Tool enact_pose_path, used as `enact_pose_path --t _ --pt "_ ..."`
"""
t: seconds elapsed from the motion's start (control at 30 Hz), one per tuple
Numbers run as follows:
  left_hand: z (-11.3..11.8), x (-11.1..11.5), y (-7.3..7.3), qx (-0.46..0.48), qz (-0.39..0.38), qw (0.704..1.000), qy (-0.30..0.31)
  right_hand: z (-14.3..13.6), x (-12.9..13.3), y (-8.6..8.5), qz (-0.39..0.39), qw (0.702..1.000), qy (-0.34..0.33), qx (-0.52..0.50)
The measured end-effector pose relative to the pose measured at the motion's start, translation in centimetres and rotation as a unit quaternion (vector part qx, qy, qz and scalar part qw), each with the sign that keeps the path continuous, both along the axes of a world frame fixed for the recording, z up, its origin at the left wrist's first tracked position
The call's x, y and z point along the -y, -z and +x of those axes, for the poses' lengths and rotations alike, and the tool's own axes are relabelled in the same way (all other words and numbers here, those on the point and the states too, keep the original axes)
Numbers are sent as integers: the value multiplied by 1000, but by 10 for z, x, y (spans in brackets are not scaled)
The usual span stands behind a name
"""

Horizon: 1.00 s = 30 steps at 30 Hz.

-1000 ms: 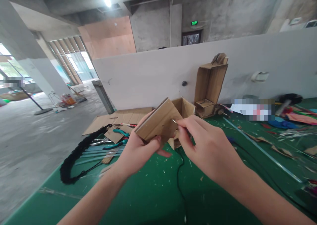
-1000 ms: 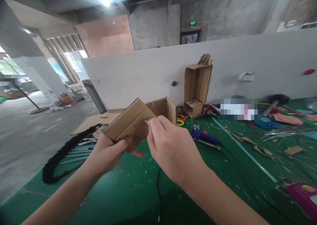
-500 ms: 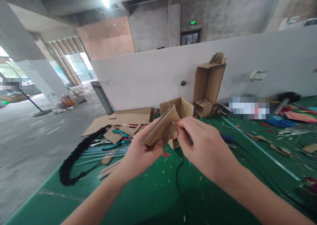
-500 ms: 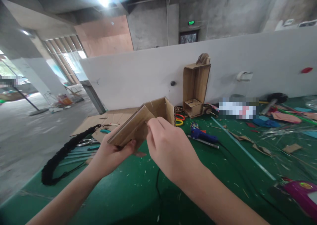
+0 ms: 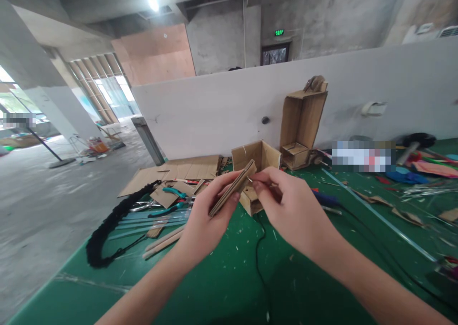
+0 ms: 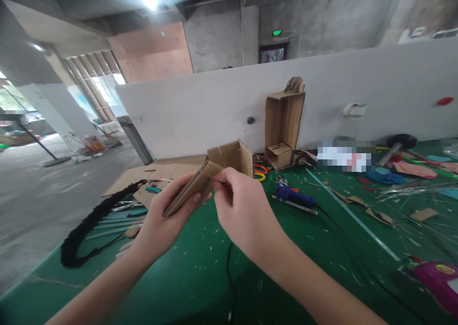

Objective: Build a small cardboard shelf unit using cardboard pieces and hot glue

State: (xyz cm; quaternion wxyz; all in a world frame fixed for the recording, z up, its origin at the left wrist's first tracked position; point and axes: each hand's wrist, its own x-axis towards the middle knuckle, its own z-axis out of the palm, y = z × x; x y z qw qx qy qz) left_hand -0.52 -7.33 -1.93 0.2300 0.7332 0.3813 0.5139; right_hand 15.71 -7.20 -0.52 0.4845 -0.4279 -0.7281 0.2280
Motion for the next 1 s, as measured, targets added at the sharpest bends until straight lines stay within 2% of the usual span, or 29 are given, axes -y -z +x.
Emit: enact_pose_path --t 0.03,0.1,0.17,0.2,0.23,0.33,0.37,0.4,0.43,0.5,0.53,0.57,0.6,0.63,0.67,0.7,0.77,0.8,0.83,0.9,0.97,1.0 --pt "2 1 0 3 -3 1000 -4 -1 0 5 88 993 40 74" --pt "5 2 3 -1 -7 1000 -15 -3 0 13 216 948 106 207" --pt "7 4 7 -12 -11 1000 -23 -5 0 17 265 911 138 285" --pt "8 5 10 -19 -14 999 -26 -5 0 18 261 911 138 289" --pt "8 6 12 -27 -17 999 -31 -5 -1 17 241 924 131 266" --pt "9 8 15 -39 -18 998 -48 -4 -3 9 94 990 52 87" --pt "9 9 16 -41 -12 998 -49 -3 -4 6 19 1000 13 11" --pt "9 9 16 -43 -2 998 -47 -1 -5 2 -64 996 -26 -65" --pt "8 10 16 -45 11 998 -45 1 -6 -2 -149 977 -65 -137" --pt "8 10 15 -47 38 997 -41 5 -8 -7 -295 912 -140 -249" --pt "8 9 15 -45 51 997 -41 7 -8 -9 -343 879 -173 -283" --pt "8 9 15 -42 61 996 -42 9 -8 -11 -373 854 -202 -301" --pt "8 9 15 -38 69 996 -43 10 -7 -12 -385 843 -219 -306" --pt "8 9 15 -35 75 996 -44 10 -6 -13 -382 846 -222 -298" --pt "8 9 15 -33 75 996 -44 10 -4 -12 -362 865 -208 -278" --pt "7 9 15 -32 71 996 -43 9 -2 -12 -320 898 -180 -243" --pt "7 11 14 -31 59 997 -39 6 2 -8 -165 974 -94 -122" --pt "7 12 13 -32 54 997 -35 5 3 -5 -61 996 -44 -44" --pt "7 13 12 -32 51 998 -31 4 4 -1 44 998 3 37" --pt "7 15 11 -34 54 998 -26 3 5 5 202 961 67 176" --pt "7 17 12 -38 58 997 -26 2 5 9 259 932 88 237" --pt "8 17 12 -40 60 997 -28 1 4 10 251 937 85 226"
